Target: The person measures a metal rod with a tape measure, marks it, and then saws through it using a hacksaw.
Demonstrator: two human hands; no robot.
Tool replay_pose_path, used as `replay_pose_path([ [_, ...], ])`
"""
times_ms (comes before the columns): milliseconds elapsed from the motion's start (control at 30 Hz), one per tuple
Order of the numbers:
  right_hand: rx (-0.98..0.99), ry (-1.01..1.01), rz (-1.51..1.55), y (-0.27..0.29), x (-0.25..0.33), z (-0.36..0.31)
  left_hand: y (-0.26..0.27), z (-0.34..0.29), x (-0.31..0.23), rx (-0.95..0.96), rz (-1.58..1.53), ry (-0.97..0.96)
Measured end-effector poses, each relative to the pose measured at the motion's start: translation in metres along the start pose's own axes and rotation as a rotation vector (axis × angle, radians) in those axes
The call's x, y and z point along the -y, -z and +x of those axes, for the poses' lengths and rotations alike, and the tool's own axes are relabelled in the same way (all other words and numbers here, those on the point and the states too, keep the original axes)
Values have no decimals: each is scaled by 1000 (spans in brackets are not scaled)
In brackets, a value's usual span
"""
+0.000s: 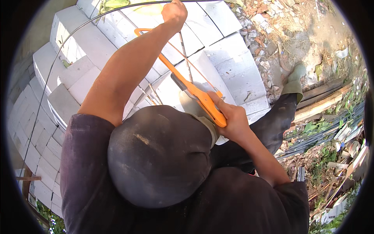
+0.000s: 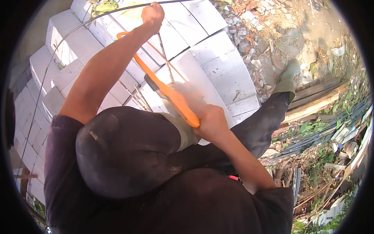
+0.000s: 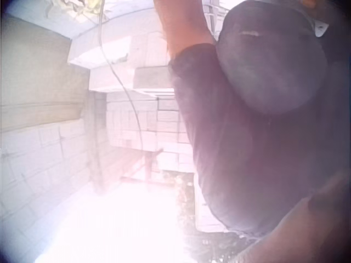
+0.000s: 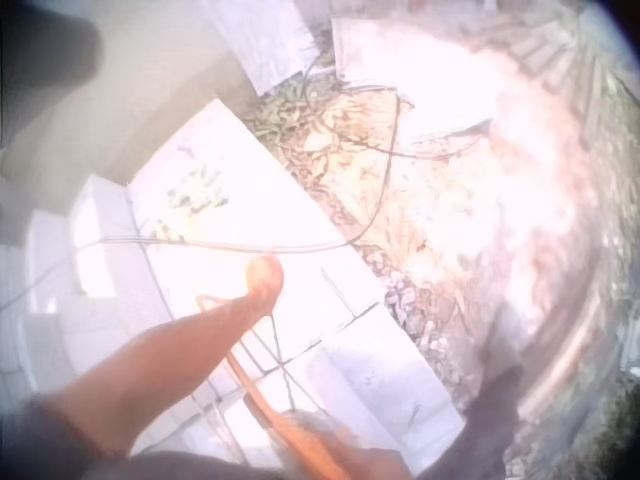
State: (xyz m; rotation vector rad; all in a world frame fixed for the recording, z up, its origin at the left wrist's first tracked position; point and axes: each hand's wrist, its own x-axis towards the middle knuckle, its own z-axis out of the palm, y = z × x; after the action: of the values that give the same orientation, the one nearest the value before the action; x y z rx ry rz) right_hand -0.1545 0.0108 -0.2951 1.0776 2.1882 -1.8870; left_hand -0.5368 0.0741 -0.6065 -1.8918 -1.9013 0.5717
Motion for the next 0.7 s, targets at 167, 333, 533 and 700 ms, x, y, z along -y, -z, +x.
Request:
replay_pose_path([
  [167, -164, -145, 132, -2, 6, 27, 78, 49, -9, 478, -97, -312],
  [333, -73, -113, 85, 40, 24, -82, 85, 48, 23, 863, 185, -341],
  [533, 12, -89, -44, -13, 18, 79, 66, 40, 10, 574, 84, -266],
  [700, -18, -85, 84, 14, 14, -21, 79, 41, 25, 700, 149, -299],
])
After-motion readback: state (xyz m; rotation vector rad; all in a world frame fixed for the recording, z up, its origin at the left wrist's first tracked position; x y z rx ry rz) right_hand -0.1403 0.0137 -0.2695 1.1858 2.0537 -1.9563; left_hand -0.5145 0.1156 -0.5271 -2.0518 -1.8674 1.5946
